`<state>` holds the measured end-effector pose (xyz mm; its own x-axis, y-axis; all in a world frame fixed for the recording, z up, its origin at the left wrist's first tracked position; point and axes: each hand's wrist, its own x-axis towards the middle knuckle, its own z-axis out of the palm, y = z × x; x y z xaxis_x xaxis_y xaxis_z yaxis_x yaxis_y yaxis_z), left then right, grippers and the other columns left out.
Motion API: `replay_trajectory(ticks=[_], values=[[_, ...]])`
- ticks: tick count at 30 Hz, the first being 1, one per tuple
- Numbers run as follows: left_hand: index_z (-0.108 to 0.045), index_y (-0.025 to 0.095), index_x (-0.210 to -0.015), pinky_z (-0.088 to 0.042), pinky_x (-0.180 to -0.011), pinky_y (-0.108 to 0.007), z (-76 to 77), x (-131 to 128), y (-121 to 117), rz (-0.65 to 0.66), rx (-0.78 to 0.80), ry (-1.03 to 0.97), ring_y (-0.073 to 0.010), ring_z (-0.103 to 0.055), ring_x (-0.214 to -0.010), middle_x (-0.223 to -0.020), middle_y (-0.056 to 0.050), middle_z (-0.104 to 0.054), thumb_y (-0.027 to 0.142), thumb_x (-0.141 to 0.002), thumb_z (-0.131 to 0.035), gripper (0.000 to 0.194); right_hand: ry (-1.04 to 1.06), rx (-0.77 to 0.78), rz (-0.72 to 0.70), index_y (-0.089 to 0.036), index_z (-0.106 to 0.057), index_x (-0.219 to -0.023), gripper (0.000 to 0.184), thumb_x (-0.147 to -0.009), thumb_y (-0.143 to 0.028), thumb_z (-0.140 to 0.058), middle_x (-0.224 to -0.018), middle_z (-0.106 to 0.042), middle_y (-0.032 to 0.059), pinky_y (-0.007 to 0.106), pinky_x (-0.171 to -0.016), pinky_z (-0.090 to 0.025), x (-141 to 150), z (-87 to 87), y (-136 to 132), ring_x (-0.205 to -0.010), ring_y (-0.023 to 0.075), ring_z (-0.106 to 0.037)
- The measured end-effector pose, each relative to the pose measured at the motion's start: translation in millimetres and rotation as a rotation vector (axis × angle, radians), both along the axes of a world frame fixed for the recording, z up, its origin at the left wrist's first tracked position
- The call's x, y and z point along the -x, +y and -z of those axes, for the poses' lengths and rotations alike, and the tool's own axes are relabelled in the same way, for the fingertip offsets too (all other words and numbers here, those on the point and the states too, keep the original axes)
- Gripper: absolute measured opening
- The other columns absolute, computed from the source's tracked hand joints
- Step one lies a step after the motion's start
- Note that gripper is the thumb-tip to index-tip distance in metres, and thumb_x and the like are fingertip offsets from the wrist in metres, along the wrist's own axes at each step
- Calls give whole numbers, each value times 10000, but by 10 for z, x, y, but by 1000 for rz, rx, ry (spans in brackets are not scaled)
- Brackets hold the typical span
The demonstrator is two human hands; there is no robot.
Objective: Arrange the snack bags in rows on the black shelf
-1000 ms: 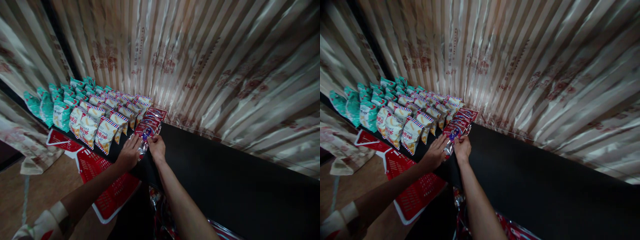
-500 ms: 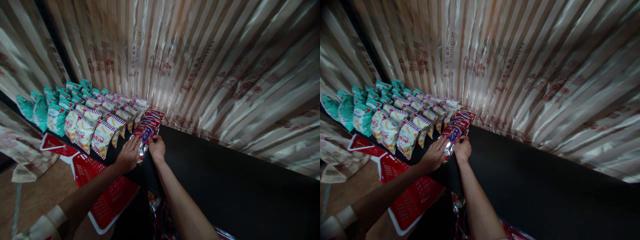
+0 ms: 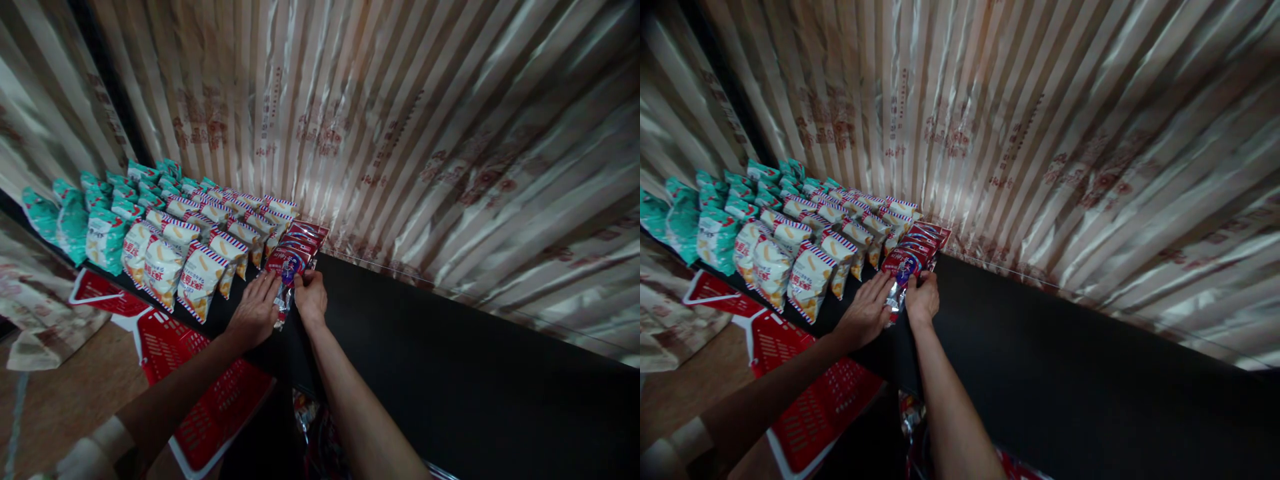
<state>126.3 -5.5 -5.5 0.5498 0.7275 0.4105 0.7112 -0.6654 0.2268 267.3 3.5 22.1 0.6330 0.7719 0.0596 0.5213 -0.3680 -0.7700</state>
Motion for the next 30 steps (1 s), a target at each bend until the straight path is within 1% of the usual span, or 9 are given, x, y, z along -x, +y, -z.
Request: replay_trajectory(ticks=[4,8,14,18,22,24,26,28,30], values=[[-355,82,-1380,-258,-1092,-458,-23,4,-19,5,-24,16,-279,-216,-1384,-1491,-165,-261,201,-863,-412,533,-41,-88,5,-188,-541,-1040,319,-815,-404,-474,-973,-626,84,312,-759,-422,-28,6,-26,-883,218,-593],[-325,83,-1397,-245,-1101,-450,-40,6,-26,-9,-40,29,-266,-176,-1397,-1493,-158,-258,209,-872,-405,545,-68,-186,-57,-145,-555,-1071,358,-814,-376,-462,-1017,-593,124,340,-805,-433,-61,31,-68,-922,229,-566],[-326,96,-1396,-243,-1103,-455,-22,-4,-20,-1,-59,25,-254,-169,-1400,-1490,-149,-270,237,-895,-379,523,-44,-259,-46,-138,-575,-1053,336,-807,-325,-443,-1070,-552,145,363,-822,-449,-24,72,-185,-790,196,-576],[-350,84,-1379,-256,-1103,-459,-31,9,-17,9,-77,-26,-253,-193,-1394,-1466,-156,-322,227,-897,-373,503,-37,-298,-64,-136,-576,-1030,316,-795,-290,-433,-1047,-555,137,360,-823,-456,2,75,-403,-788,189,-577],[-453,89,-1298,-308,-1084,-454,-66,73,-65,56,-117,-122,-252,-245,-1378,-1417,-155,-407,161,-880,-369,432,-62,-331,-46,-146,-581,-993,296,-798,-289,-410,-1025,-571,132,385,-847,-451,-17,63,-735,-850,211,-563],[-501,107,-1245,-339,-1069,-459,-102,96,-163,89,-135,-183,-249,-274,-1367,-1397,-147,-436,111,-860,-366,408,-77,-357,-44,-150,-582,-986,290,-805,-295,-408,-1019,-577,130,393,-864,-446,-38,50,-930,-891,221,-556],[-538,117,-1189,-369,-1055,-454,-164,82,-349,122,-144,-259,-244,-297,-1357,-1370,-144,-466,67,-835,-364,398,-88,-376,-48,-160,-580,-988,280,-819,-298,-406,-1006,-583,121,390,-870,-445,-65,35,-1140,-920,221,-553],[-568,121,-1130,-403,-1039,-426,-256,21,-631,168,-134,-346,-233,-343,-1333,-1335,-144,-498,40,-818,-363,382,-106,-386,-48,-167,-580,-983,266,-833,-298,-404,-997,-586,114,390,-877,-443,-100,18,-1364,-946,219,-550],[-583,128,-1088,-442,-1010,-384,-372,-72,-989,234,-88,-429,-211,-431,-1270,-1312,-139,-517,34,-815,-364,363,-134,-395,-35,-170,-581,-972,252,-845,-292,-400,-997,-588,110,396,-892,-436,-142,0,-1605,-967,216,-546]])
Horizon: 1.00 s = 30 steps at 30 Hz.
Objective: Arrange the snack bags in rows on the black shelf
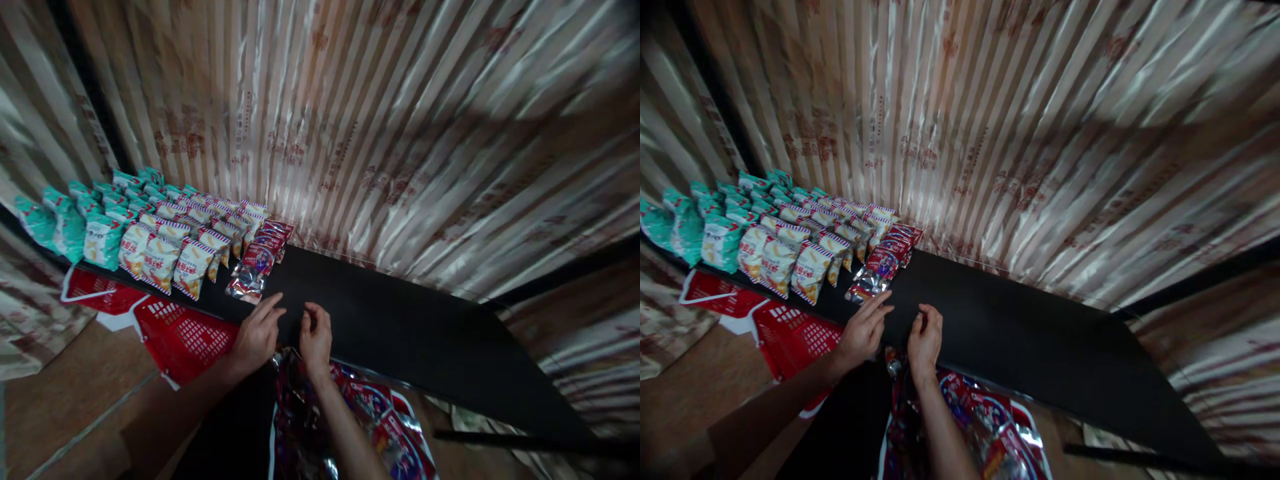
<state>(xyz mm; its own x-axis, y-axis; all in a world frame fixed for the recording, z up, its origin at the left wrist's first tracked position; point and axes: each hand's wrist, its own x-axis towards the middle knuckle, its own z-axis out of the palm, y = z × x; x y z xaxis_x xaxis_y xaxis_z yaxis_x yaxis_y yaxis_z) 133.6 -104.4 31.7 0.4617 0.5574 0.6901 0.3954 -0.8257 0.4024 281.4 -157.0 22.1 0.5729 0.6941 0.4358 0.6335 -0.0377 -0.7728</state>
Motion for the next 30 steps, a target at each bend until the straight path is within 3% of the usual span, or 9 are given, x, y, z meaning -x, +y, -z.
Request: replay_trajectory(ticks=[3,6,10,14,19,22,25,30], values=[[-593,149,-1059,-478,-972,-346,-158,-149,-565,168,107,-44,-184,-509,-1183,-1281,-120,-545,46,-827,-371,337,-39,-23,53,-180,-575,-973,233,-858,-276,-396,-991,-589,96,392,-892,-440,-95,-30,-398,-970,204,-547],[-603,159,-1048,-474,-976,-353,-185,-282,-1022,321,186,-1,-186,-535,-1149,-1253,-109,-569,60,-824,-382,330,-69,-31,121,-186,-537,-1046,244,-860,-257,-396,-986,-584,83,369,-843,-467,-278,-47,-843,-911,184,-567],[-618,137,-1045,-458,-992,-341,37,-432,-1426,424,273,167,-195,-534,-1158,-1285,-132,-541,98,-839,-390,309,-142,11,260,-176,-525,-1037,242,-853,-253,-388,-987,-589,91,378,-848,-458,-661,-14,-1496,-888,186,-571],[-619,100,-1057,-392,-1049,-366,315,-492,-1698,434,279,378,-227,-445,-1254,-1273,-157,-544,127,-844,-413,298,-188,152,405,-166,-545,-982,238,-819,-271,-406,-948,-598,96,385,-853,-451,-1017,84,-2077,-900,206,-565],[-563,108,-1168,-322,-1074,-453,459,-519,-1976,422,332,521,-278,-309,-1345,-1360,-171,-464,246,-841,-486,363,-105,405,468,-153,-573,-976,291,-774,-304,-428,-946,-612,119,398,-815,-461,-1216,278,-2442,-855,229,-576],[-517,103,-1217,-283,-1056,-548,484,-566,-2093,344,381,500,-344,-187,-1382,-1439,-210,-340,295,-796,-551,464,-72,483,347,-150,-604,-957,312,-782,-335,-423,-924,-630,118,396,-799,-470,-1176,402,-2516,-813,227,-585],[-477,99,-1242,-255,-1054,-573,534,-589,-2105,147,431,327,-360,-128,-1391,-1478,-217,-245,232,-776,-544,489,-122,464,189,-148,-627,-985,340,-815,-332,-398,-974,-644,122,395,-834,-465,-1054,503,-2539,-884,232,-587],[-484,137,-1218,-246,-1061,-572,628,-502,-1958,-209,550,-12,-354,-232,-1345,-1430,-174,-287,170,-766,-501,453,-252,455,28,-184,-652,-1033,324,-845,-317,-425,-1090,-640,101,431,-938,-414,-811,592,-2516,-1055,243,-533]])
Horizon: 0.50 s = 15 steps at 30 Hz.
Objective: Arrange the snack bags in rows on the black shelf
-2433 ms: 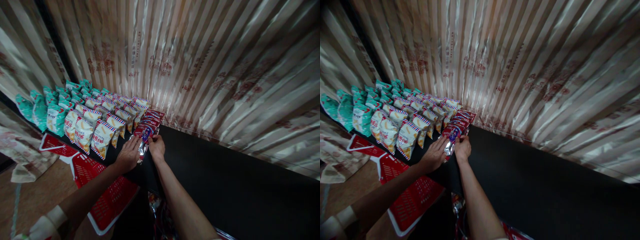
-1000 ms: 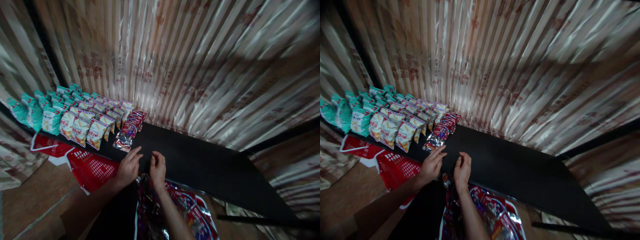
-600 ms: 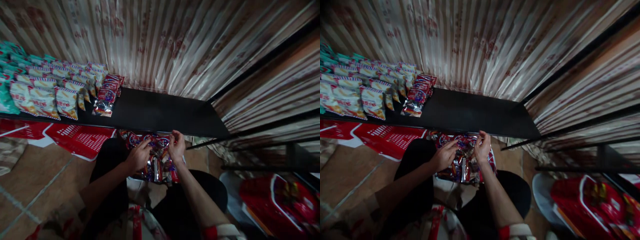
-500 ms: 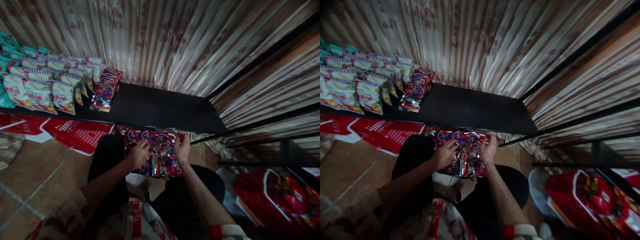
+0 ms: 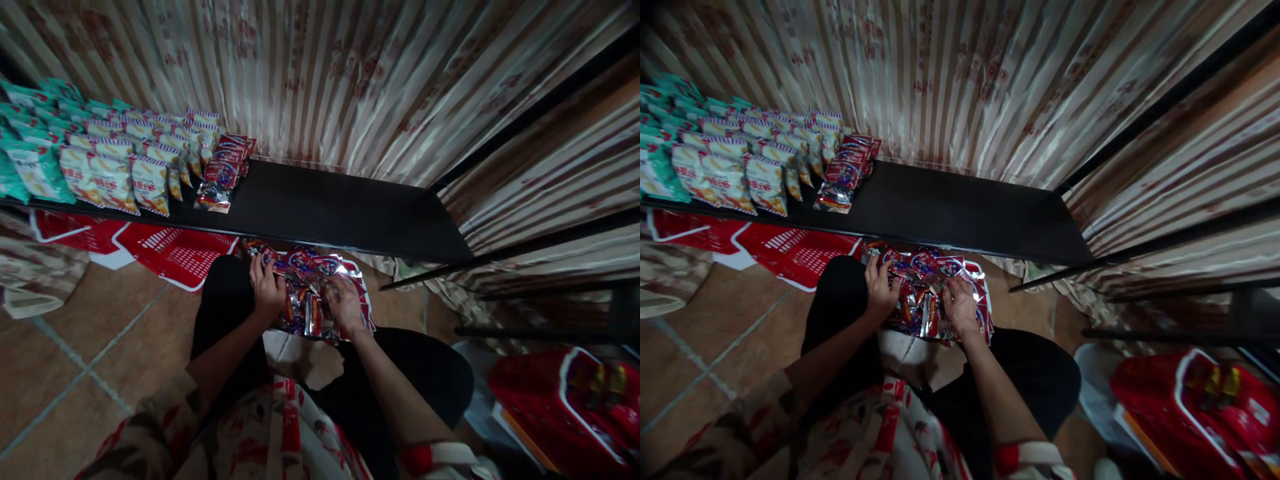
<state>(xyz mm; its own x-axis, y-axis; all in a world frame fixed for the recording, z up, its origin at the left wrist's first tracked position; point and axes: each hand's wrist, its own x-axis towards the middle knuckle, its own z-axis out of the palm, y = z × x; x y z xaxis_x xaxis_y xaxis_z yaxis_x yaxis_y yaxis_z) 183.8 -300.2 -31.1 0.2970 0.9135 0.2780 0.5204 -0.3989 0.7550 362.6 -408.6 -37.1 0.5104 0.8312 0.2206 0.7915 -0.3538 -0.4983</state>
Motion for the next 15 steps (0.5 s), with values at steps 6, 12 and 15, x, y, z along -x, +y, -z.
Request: replay_trajectory(ticks=[6,12,15], values=[[-521,197,-1207,-372,-1014,-418,-18,24,138,-151,379,-118,-246,-510,-1118,-1143,-112,-499,126,-747,-515,466,-55,6,-117,-189,-673,-1041,327,-860,-348,-452,-1210,-598,91,474,-1007,-356,161,34,101,-1174,261,-445],[-637,222,-986,-483,-802,-289,-24,-75,294,-202,730,-199,-176,-628,-848,-900,-35,-646,163,-702,-631,289,-71,98,-152,-205,-663,-1086,334,-863,-350,-460,-1251,-583,79,490,-1046,-315,180,138,180,-1282,254,-362],[-651,210,-932,-491,-688,-252,2,-132,360,-211,808,-255,-156,-633,-741,-813,-20,-669,157,-683,-653,255,-54,132,-178,-201,-663,-1089,341,-873,-345,-442,-1216,-606,84,471,-1047,-325,182,195,191,-1254,236,-413]])
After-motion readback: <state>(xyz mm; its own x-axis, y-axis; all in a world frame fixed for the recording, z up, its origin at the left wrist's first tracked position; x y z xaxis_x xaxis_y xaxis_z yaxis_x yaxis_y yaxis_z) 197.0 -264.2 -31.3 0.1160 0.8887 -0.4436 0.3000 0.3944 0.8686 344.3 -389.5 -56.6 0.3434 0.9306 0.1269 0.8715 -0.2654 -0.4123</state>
